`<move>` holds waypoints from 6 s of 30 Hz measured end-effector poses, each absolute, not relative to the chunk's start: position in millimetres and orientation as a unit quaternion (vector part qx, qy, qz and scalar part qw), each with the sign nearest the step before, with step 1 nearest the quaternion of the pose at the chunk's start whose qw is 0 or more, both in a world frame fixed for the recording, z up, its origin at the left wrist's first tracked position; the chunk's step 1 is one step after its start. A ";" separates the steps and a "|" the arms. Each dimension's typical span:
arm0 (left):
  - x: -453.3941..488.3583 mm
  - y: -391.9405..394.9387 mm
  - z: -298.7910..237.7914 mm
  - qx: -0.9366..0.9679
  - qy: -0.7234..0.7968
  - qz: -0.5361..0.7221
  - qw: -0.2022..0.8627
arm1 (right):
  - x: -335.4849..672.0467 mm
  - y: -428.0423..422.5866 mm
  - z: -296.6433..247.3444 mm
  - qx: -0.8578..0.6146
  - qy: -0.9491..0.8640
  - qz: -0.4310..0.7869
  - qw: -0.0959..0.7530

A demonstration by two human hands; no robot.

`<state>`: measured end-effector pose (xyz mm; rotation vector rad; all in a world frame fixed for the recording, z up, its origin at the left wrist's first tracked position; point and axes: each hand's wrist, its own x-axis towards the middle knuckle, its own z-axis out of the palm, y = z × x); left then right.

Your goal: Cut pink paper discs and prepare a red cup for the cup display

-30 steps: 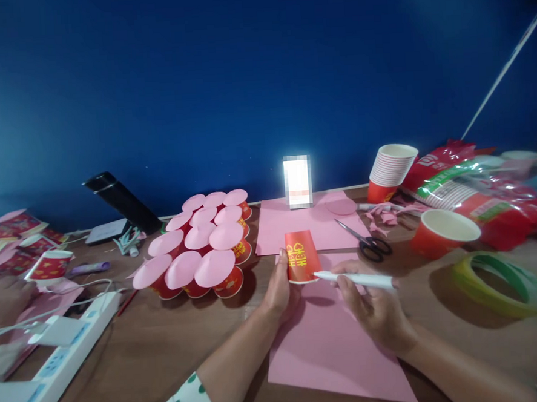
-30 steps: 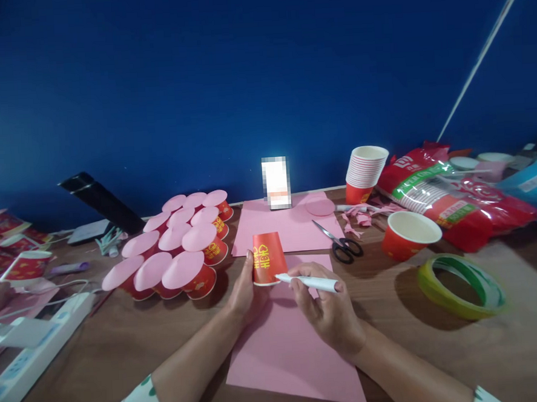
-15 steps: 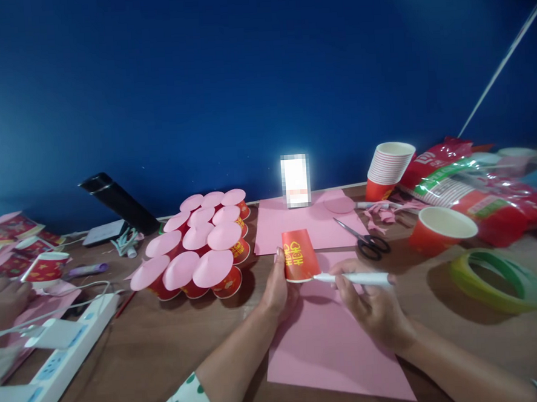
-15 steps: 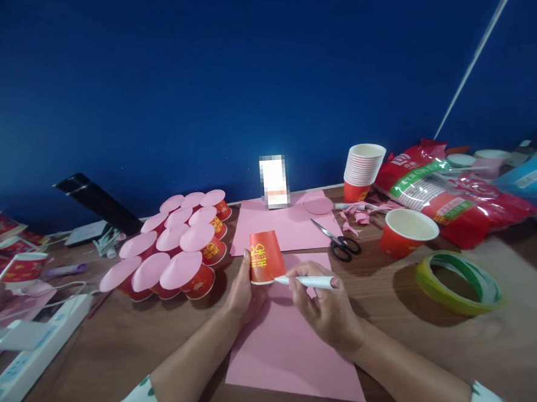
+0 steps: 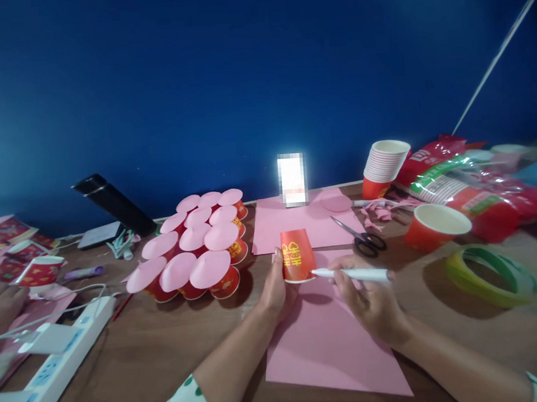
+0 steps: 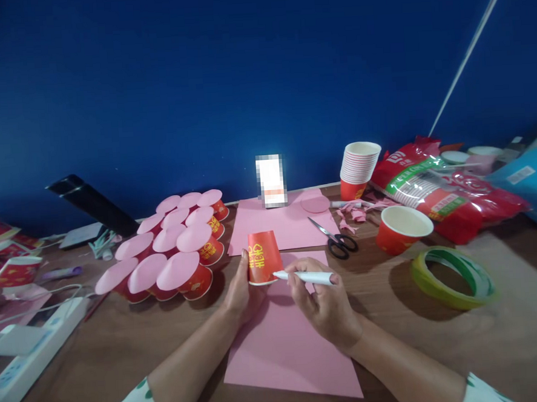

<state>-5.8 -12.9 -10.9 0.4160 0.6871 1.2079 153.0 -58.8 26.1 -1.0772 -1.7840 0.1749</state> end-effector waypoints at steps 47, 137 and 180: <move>-13.1 -19.5 -5.7 0.236 0.359 0.531 0.730 | 153.0 -57.3 26.2 -0.422 -0.739 0.060 0.522; -10.8 -18.6 -14.1 0.252 0.276 0.518 0.769 | 156.7 -56.7 26.9 -0.453 -0.743 0.042 0.492; -9.0 -18.5 -12.3 0.251 0.252 0.522 0.775 | 157.7 -54.3 23.1 -0.448 -0.735 0.047 0.507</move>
